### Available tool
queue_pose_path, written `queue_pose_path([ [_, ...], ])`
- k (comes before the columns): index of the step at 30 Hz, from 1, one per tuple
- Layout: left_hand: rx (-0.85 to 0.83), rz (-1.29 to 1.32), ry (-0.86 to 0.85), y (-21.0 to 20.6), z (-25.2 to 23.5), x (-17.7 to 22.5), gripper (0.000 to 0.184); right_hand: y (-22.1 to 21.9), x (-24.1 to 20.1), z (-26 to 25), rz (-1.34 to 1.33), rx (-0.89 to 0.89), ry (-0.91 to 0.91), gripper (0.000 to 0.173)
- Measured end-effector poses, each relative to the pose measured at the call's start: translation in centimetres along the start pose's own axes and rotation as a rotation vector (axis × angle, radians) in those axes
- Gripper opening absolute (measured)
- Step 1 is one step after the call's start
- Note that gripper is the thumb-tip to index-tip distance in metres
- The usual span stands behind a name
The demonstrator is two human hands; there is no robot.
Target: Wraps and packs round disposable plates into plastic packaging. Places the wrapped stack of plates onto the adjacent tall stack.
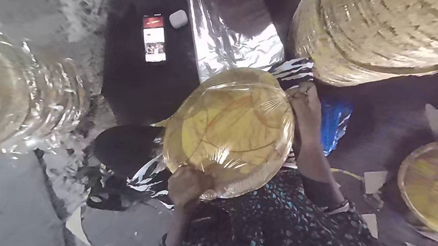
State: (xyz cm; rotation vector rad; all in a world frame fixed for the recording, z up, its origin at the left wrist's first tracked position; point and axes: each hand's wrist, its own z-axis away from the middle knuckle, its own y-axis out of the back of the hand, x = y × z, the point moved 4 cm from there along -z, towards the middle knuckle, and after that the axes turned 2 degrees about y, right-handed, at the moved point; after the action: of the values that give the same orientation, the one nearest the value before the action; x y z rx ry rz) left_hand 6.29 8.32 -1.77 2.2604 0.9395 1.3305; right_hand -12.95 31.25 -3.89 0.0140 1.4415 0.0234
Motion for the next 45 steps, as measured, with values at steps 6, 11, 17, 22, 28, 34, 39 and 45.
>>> queue_pose_path([
  [6,0.016,0.012,0.019,0.3,0.3,-0.1,0.039,0.4,-0.3,-0.2,-0.145,-0.062,-0.135,0.028],
  [11,-0.01,-0.004,-0.022,0.4,-0.2,-0.6,0.033,2.9,0.0,1.4,0.114,-0.251,-0.301,0.019],
  [17,-0.175,0.007,0.044,2.0,3.2,0.2,0.031,5.4,-0.3,5.2,0.41,-0.453,-0.259,0.043],
  [22,-0.31,-0.041,0.136,4.9,4.7,1.4,0.033,6.0,1.2,8.6,0.356,-0.443,-0.258,0.034],
  [28,-0.376,0.087,0.14,5.4,5.4,1.2,0.039,7.9,1.9,11.6,0.105,-0.51,-0.343,0.025],
  [34,-0.502,0.144,0.13,5.5,4.2,1.2,0.037,10.4,0.6,12.7,-0.003,-0.715,-0.587,0.033],
  [39,-0.451,0.186,0.154,5.0,4.3,0.8,0.039,11.3,0.2,13.6,0.032,-0.792,-0.579,0.023],
  [45,-0.446,0.247,0.168,4.9,4.3,0.6,0.037,10.9,-0.8,15.2,0.132,-0.766,-0.305,0.035],
])
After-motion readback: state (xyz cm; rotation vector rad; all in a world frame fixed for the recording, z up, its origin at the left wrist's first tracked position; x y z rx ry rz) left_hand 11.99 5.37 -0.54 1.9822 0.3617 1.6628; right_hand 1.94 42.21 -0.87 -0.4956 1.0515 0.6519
